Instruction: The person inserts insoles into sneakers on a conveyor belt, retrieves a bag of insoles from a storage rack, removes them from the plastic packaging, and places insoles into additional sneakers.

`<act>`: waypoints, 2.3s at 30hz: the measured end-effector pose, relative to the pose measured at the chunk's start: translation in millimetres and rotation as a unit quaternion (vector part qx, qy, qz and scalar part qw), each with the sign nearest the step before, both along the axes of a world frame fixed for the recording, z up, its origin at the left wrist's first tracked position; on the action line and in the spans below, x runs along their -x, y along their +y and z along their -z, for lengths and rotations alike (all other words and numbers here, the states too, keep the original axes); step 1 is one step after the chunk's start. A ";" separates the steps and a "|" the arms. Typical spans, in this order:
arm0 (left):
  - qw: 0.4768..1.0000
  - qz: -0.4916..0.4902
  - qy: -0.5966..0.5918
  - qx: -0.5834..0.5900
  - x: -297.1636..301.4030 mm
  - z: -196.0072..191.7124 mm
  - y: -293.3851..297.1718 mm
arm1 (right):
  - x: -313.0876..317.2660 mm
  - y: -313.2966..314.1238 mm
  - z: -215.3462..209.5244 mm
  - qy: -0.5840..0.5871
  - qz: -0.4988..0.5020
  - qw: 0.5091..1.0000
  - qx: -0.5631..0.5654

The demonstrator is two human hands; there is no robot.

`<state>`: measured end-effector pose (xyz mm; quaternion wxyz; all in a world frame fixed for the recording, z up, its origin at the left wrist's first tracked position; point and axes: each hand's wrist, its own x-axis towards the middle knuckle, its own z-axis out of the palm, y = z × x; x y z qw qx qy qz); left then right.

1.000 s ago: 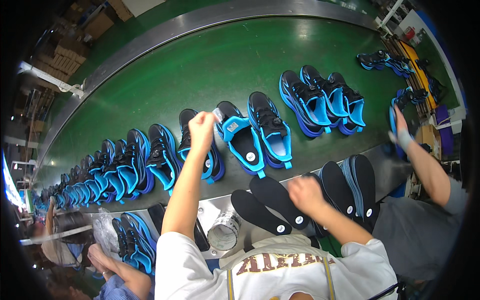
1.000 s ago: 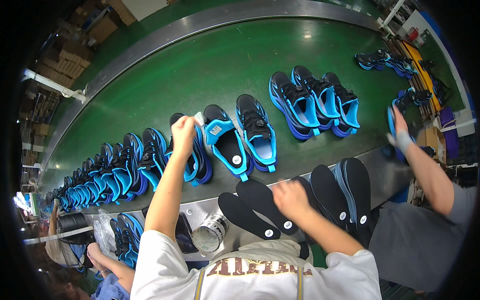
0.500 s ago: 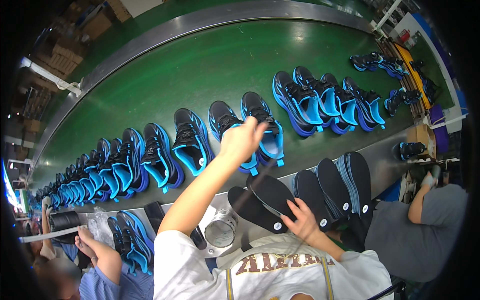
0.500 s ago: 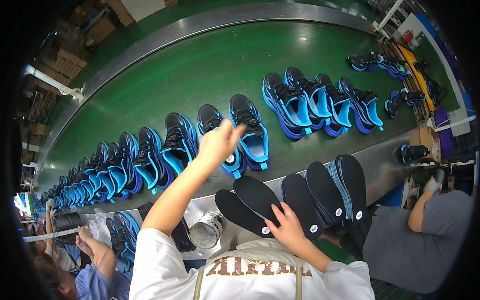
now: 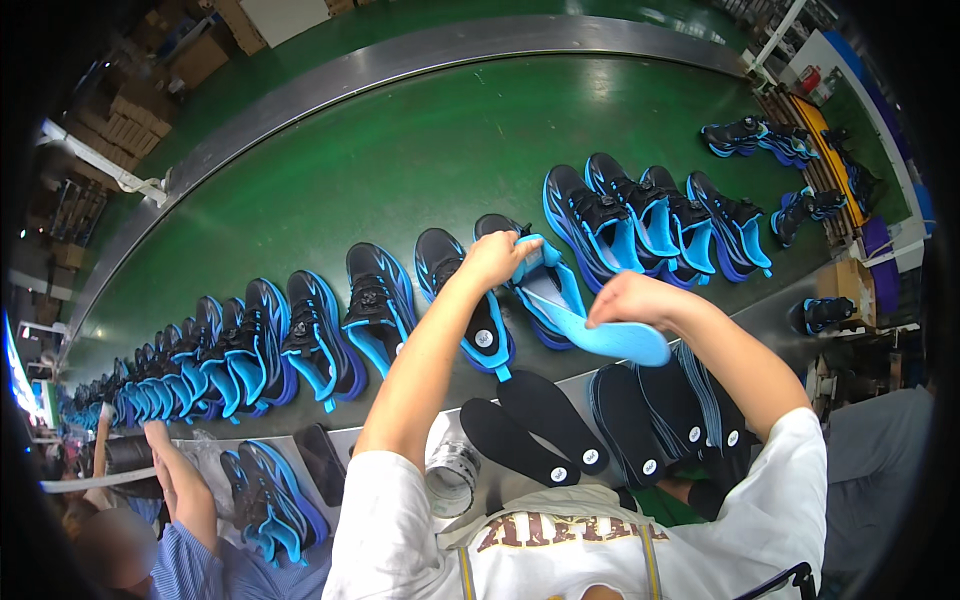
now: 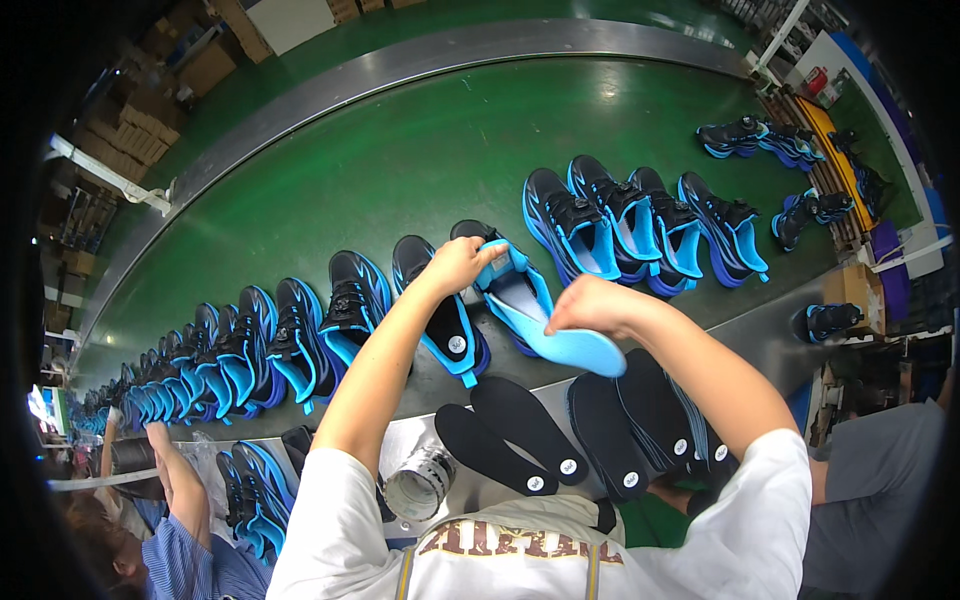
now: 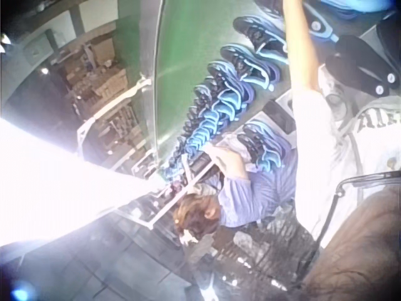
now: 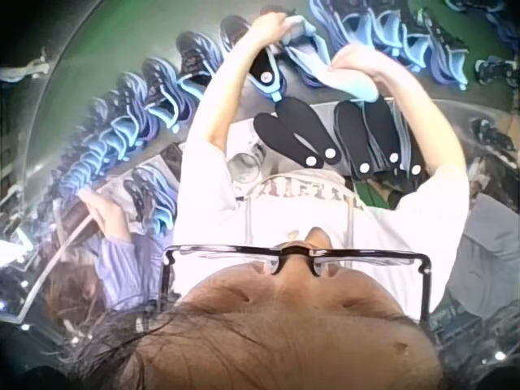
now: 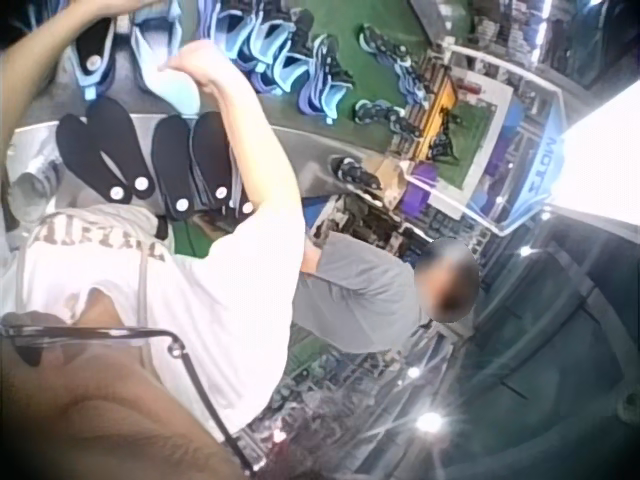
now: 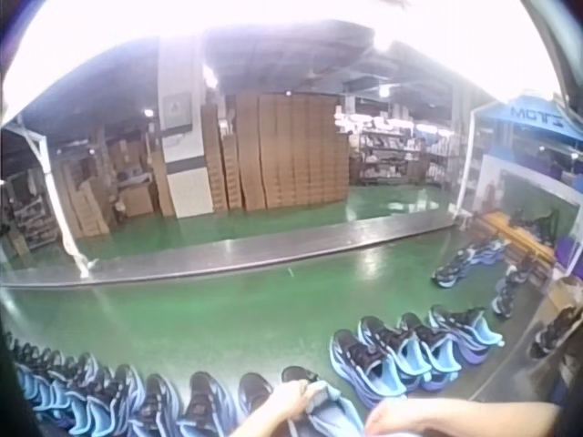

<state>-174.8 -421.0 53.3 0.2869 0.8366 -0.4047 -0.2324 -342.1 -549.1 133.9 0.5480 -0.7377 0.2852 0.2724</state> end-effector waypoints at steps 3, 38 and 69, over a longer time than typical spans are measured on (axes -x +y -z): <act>1.000 -0.008 0.029 -0.002 -5.3 7.4 1.8 | -37.0 9.7 13.1 0.054 -0.067 0.991 0.106; 0.994 -0.098 -0.018 0.041 31.1 29.2 5.2 | -33.6 21.6 120.8 -0.190 -0.369 0.791 0.450; 0.985 -0.169 0.036 0.030 43.4 12.1 -7.6 | -65.6 15.7 124.9 -0.028 -0.448 0.844 0.294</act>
